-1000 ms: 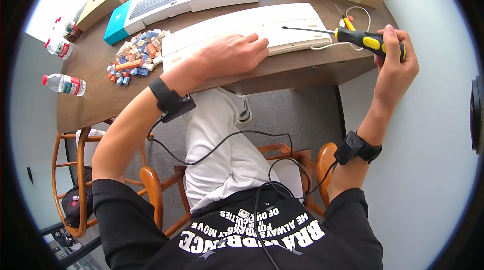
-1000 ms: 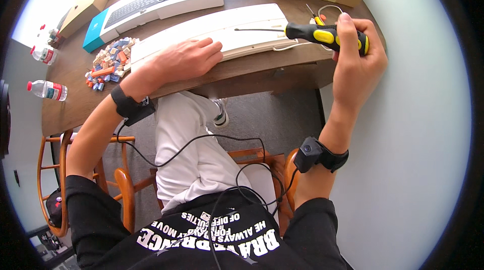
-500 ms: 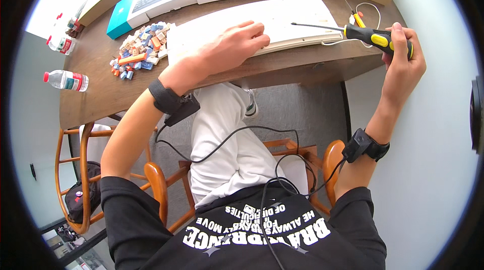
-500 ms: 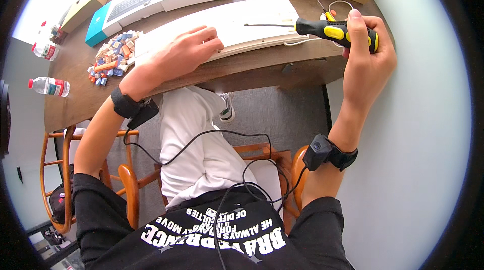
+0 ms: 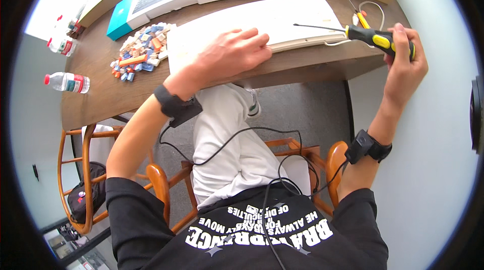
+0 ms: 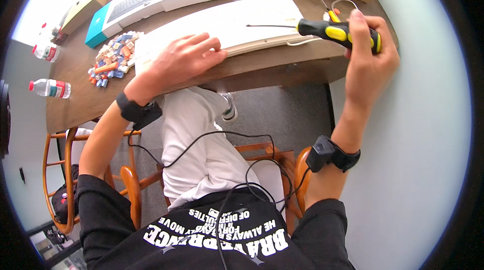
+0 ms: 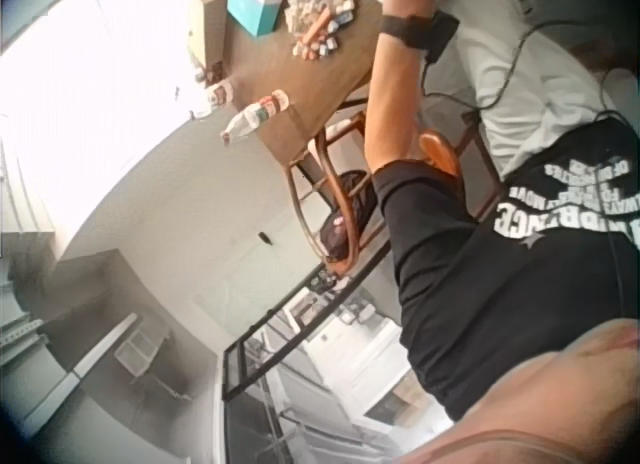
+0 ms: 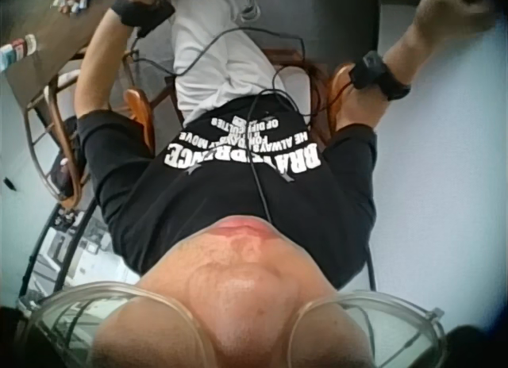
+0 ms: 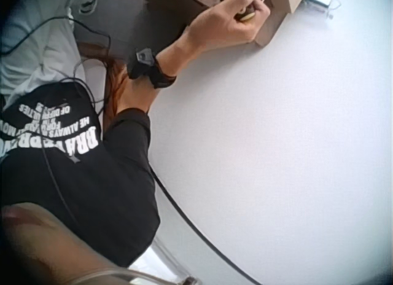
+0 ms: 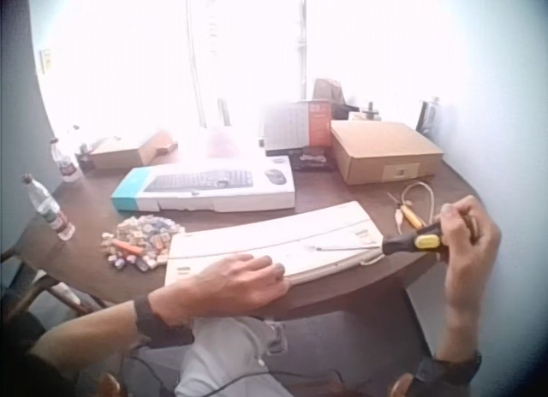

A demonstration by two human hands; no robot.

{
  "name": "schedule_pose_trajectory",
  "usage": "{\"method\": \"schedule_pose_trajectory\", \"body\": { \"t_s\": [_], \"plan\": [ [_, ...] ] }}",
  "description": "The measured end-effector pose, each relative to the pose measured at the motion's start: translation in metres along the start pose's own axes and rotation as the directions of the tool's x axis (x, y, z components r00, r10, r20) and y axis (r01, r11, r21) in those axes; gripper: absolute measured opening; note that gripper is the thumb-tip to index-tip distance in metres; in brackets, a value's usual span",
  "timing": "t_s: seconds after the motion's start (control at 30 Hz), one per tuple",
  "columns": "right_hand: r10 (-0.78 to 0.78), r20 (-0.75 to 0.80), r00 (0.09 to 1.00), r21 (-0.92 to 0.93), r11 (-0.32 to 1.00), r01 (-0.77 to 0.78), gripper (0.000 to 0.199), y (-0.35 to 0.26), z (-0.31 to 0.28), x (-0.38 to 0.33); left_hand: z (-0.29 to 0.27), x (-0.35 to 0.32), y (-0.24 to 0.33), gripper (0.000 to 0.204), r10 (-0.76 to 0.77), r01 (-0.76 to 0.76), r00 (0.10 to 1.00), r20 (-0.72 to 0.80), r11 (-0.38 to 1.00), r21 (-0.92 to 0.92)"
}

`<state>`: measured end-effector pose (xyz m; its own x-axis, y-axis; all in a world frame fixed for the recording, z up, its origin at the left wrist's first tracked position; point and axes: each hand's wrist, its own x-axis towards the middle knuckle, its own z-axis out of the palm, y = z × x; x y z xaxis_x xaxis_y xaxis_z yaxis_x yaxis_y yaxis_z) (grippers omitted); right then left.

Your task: The person uses a screwdriver to remove screws from the back of a keyboard and then pulls the keyboard housing apart to separate the plastic frame from the internal components.

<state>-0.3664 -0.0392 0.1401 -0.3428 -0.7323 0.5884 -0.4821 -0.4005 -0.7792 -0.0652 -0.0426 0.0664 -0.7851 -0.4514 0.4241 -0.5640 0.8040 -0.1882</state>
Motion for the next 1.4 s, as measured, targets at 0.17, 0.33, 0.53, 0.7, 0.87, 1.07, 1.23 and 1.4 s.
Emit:
{"method": "schedule_pose_trajectory", "body": {
  "t_s": [0.17, 0.33, 0.53, 0.7, 0.87, 1.07, 1.23, 1.4],
  "plan": [
    [-0.039, -0.004, 0.999, -0.056, 0.998, 0.039, 0.026, -0.003, 0.000, -0.002, 0.004, 0.005, -0.004, 0.012, 0.103, -0.103, 0.995, 0.005, 0.994, 0.044],
    [-0.002, 0.005, 1.000, -0.036, 0.999, 0.002, 0.027, 0.000, 0.000, -0.004, 0.001, 0.011, -0.006, 0.011, 0.129, -0.133, 0.989, 0.072, 0.989, 0.057],
    [0.072, 0.009, 0.997, 0.042, 0.996, -0.072, 0.027, 0.007, 0.016, -0.006, 0.003, 0.000, -0.014, 0.008, -0.035, 0.031, 0.998, -0.057, 0.997, -0.076],
    [0.194, 0.058, 0.979, 0.200, 0.959, -0.202, 0.026, 0.026, 0.058, -0.012, -0.007, -0.027, -0.042, 0.014, -0.346, 0.319, 0.931, -0.118, 0.926, -0.202],
    [0.313, 0.234, 0.920, 0.490, 0.780, -0.390, 0.025, 0.036, 0.101, -0.007, -0.037, -0.058, -0.092, 0.013, -0.687, 0.619, 0.715, -0.128, 0.708, -0.339],
    [0.382, 0.215, 0.899, 0.466, 0.768, -0.438, 0.027, 0.046, 0.143, -0.011, -0.045, -0.076, -0.167, 0.018, -0.897, 0.813, 0.430, -0.098, 0.432, -0.390],
    [0.327, 0.235, 0.915, 0.440, 0.804, -0.400, 0.028, 0.053, 0.147, -0.018, -0.034, -0.084, -0.199, 0.017, -0.852, 0.811, 0.523, -0.024, 0.506, -0.293],
    [0.308, 0.201, 0.930, 0.339, 0.869, -0.361, 0.028, 0.048, 0.145, -0.023, -0.026, -0.079, -0.216, 0.016, -0.859, 0.854, 0.490, 0.146, 0.439, -0.278]
  ]
}}
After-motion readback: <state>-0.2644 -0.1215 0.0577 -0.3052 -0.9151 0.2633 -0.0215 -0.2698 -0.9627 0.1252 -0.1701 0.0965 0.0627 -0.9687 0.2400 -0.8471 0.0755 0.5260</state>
